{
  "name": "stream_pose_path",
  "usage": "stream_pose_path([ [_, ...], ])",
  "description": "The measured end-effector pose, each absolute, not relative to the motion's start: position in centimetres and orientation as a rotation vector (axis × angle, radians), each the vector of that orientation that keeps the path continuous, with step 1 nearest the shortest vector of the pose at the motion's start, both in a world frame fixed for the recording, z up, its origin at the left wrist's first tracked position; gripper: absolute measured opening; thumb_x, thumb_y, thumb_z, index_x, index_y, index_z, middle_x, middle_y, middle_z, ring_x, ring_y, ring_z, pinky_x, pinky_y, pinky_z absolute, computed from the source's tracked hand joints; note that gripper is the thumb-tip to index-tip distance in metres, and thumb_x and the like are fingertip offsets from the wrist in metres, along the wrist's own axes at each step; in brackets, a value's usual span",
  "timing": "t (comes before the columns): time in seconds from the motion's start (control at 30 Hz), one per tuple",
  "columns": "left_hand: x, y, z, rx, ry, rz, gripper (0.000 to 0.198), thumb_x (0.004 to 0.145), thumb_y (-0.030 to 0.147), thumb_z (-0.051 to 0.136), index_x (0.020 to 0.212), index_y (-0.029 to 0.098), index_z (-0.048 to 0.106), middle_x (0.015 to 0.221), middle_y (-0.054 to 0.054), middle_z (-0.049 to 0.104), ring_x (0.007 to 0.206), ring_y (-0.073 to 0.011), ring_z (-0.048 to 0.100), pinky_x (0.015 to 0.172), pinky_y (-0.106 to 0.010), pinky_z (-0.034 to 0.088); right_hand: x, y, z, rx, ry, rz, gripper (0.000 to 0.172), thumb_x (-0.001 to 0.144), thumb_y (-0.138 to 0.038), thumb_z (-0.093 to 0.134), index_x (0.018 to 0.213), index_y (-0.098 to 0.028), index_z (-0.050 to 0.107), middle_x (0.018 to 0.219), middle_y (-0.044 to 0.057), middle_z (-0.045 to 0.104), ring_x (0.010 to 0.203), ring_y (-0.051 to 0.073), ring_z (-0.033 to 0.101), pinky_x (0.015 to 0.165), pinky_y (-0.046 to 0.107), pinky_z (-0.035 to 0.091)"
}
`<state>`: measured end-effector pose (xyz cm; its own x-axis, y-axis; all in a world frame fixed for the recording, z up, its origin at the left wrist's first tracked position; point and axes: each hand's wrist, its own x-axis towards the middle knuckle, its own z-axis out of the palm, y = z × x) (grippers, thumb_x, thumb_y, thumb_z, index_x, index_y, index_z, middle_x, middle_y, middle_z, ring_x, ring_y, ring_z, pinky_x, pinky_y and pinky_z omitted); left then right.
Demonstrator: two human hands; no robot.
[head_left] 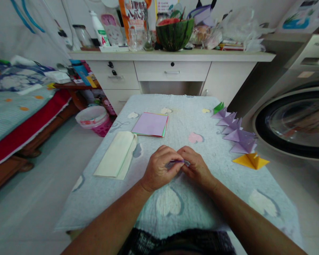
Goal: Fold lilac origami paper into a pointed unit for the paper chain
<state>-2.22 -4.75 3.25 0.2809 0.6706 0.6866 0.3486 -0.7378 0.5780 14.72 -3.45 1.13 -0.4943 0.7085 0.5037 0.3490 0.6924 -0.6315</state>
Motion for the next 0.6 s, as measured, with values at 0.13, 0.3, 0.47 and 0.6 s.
stream_pose_path([
  [0.13,-2.27,-4.71,3.20,2.252,0.909,1.454,0.009,0.081,0.011,0.065,0.084,0.020,0.065,0.077,-0.001,0.065,0.075,-0.0144,0.059,0.072,-0.030,0.048,14.66,-3.45,1.33,-0.806,-2.120,0.592,0.015,0.086,-0.011,0.052,0.091,-0.021,0.061,0.085,0.005,0.059,0.084,0.019,0.054,0.075,0.033,0.045],
  [0.3,-2.38,-4.71,3.25,2.177,0.913,1.476,0.009,0.081,0.012,0.064,0.083,0.020,0.064,0.076,-0.001,0.066,0.075,-0.0148,0.060,0.072,-0.031,0.048,14.68,-3.51,1.91,-0.767,-2.079,0.716,0.010,0.090,-0.020,0.053,0.091,-0.021,0.062,0.084,0.005,0.061,0.082,0.019,0.056,0.074,0.033,0.045],
  [0.47,-2.42,-4.75,3.48,2.061,0.951,1.486,0.006,0.081,0.013,0.065,0.080,0.019,0.063,0.076,-0.002,0.066,0.076,-0.0152,0.061,0.072,-0.030,0.049,14.83,-3.52,1.94,-0.788,-2.045,0.827,0.016,0.094,-0.028,0.052,0.085,-0.020,0.063,0.077,0.003,0.060,0.076,0.016,0.055,0.070,0.029,0.044],
  [0.6,-2.43,-4.67,3.45,1.986,0.965,1.485,0.006,0.081,0.017,0.066,0.076,0.019,0.062,0.074,-0.002,0.064,0.074,-0.0150,0.060,0.071,-0.030,0.049,14.81,-3.58,2.05,-0.789,-2.051,0.858,0.019,0.094,-0.028,0.052,0.079,-0.019,0.060,0.074,0.001,0.056,0.073,0.015,0.054,0.068,0.028,0.042],
])
